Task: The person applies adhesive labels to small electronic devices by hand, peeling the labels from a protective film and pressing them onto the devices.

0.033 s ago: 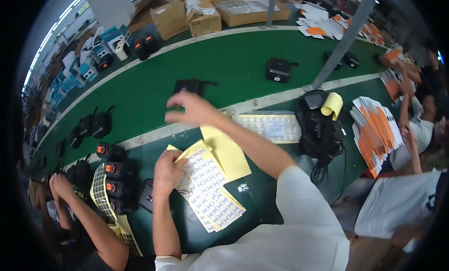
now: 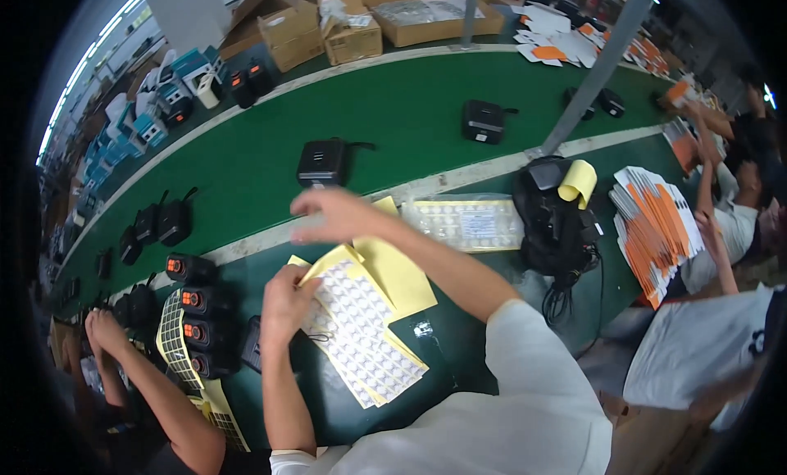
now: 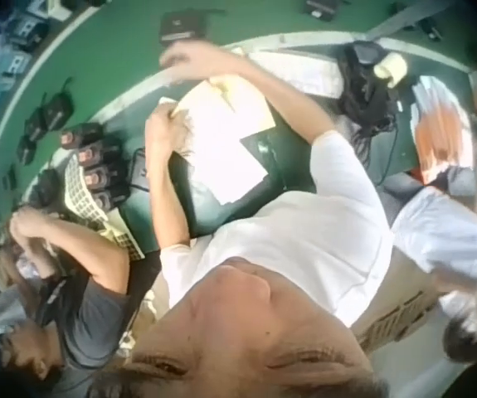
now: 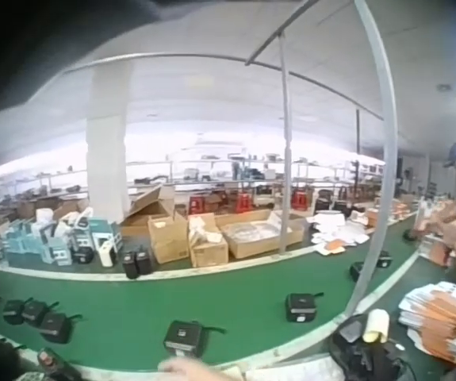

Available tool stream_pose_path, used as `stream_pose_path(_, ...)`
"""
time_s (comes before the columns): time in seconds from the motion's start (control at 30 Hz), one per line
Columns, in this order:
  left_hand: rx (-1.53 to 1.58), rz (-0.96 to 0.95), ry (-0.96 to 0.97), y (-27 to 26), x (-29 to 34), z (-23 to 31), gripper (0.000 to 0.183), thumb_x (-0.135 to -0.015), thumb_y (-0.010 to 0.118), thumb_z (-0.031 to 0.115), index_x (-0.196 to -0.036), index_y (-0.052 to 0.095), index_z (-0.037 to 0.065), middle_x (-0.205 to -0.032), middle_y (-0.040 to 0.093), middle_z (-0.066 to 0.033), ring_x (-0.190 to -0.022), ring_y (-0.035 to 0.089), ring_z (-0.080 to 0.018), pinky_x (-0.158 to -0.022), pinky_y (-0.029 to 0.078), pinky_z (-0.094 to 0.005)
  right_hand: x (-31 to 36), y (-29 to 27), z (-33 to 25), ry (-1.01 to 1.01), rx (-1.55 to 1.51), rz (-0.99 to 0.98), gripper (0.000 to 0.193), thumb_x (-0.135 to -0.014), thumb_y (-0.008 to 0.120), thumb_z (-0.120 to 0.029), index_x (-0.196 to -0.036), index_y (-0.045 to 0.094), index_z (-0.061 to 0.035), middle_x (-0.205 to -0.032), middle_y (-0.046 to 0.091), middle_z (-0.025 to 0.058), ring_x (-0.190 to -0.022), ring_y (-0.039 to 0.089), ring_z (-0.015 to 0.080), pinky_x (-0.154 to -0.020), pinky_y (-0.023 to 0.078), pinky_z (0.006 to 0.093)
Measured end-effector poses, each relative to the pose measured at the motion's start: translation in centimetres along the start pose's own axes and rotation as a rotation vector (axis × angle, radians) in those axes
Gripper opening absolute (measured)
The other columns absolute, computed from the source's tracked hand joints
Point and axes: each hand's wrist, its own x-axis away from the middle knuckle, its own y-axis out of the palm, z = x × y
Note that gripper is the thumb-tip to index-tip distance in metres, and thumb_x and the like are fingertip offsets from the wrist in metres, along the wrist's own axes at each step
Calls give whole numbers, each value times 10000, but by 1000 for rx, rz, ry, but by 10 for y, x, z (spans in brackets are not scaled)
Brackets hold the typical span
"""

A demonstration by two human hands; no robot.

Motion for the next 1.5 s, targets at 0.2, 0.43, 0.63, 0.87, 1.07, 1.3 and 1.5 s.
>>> stream_pose_path(0.2,343,43,-72,-2,3,2,149,-860,638,99,-930,625,-32,-833,639,-111,-684,580,-155,-660,465,-274,57,30,9,310,-246,-22,306,-838,704,-258,-1003,607,-19,-938,638,62,-839,578,100,-699,461,250)
stream_pose_path(0.43,700,276,-115,36,22,-10,148,-935,563,105,-949,603,-36,-836,621,-15,-735,525,-65,-644,437,-221,64,60,8,128,-593,275,192,-880,653,-191,-918,607,-9,-734,603,-13,-701,552,49,-592,445,230)
stream_pose_path(0.63,768,247,-106,54,18,2,141,-922,594,118,-833,584,9,-713,520,43,-673,433,-31,-569,362,-205,88,55,19,360,-521,359,138,-893,642,-157,-890,620,-21,-747,604,-25,-652,541,31,-541,430,205)
stream_pose_path(0.87,692,312,-98,62,29,-14,138,-924,591,104,-826,557,13,-707,505,40,-652,416,-28,-564,355,-203,86,55,5,411,-610,203,96,-857,677,-79,-858,615,-5,-767,623,1,-704,561,32,-582,448,184)
stream_pose_path(1.07,737,461,68,58,31,-15,147,-907,581,27,-1049,566,-9,-803,611,-47,-700,560,-95,-656,461,-235,87,53,14,347,-528,231,105,-856,681,-83,-860,616,-1,-779,626,8,-725,558,28,-592,447,185)
stream_pose_path(1.3,459,469,15,49,36,-16,181,-896,601,46,-1057,568,-31,-888,651,-124,-797,627,-155,-753,506,-281,84,60,20,250,-429,219,112,-860,675,-97,-876,626,2,-800,642,21,-779,552,35,-653,465,203)
stream_pose_path(1.5,410,434,55,51,34,-14,73,-920,549,32,-958,557,-29,-946,615,-114,-880,594,-172,-776,485,-294,85,55,23,206,-247,243,218,-849,696,-203,-861,623,2,-744,617,58,-712,511,52,-619,439,264)
